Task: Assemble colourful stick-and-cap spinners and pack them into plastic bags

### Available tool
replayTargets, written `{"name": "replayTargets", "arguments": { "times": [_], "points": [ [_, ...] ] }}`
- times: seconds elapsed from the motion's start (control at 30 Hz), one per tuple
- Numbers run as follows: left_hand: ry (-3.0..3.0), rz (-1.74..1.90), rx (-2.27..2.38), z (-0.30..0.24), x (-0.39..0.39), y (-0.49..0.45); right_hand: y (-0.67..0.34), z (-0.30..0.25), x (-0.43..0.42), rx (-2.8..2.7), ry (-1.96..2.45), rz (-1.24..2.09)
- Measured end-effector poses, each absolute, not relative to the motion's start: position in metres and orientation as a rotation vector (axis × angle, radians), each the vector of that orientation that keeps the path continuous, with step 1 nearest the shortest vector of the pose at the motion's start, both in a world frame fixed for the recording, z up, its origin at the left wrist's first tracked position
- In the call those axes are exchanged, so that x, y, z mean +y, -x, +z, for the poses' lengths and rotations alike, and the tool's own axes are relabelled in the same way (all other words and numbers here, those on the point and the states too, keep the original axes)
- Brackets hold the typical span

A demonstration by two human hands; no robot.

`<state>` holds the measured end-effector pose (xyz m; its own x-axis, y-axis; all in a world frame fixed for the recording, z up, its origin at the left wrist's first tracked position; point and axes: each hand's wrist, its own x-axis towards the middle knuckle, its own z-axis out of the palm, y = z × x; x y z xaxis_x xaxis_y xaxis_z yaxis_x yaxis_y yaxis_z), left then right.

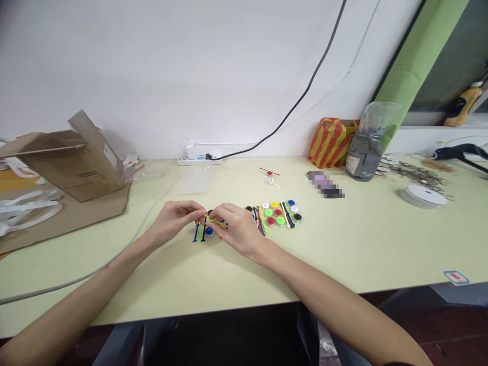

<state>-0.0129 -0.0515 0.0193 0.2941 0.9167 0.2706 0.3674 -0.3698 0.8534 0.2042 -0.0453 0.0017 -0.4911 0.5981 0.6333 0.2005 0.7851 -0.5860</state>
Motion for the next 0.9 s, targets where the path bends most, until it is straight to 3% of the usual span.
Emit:
{"name": "replayTargets", "arguments": {
  "times": [0.33, 0.7, 0.9],
  "points": [
    [-1.809, 1.122, 1.104, 0.027, -0.052, 0.022, -0.209, 0.017, -0.048, -1.852, 0.546, 1.145],
    [-1.773, 1.191, 1.115, 0.024, -0.047, 0.03, -0.184, 0.025, -0.028, -2.076, 0.473, 1.013],
    [-1.967, 1.32, 1.444, 0.022, -0.042, 0.049, -0.165, 0.024, -0.006, -2.306, 0.597, 0.604]
  ]
}}
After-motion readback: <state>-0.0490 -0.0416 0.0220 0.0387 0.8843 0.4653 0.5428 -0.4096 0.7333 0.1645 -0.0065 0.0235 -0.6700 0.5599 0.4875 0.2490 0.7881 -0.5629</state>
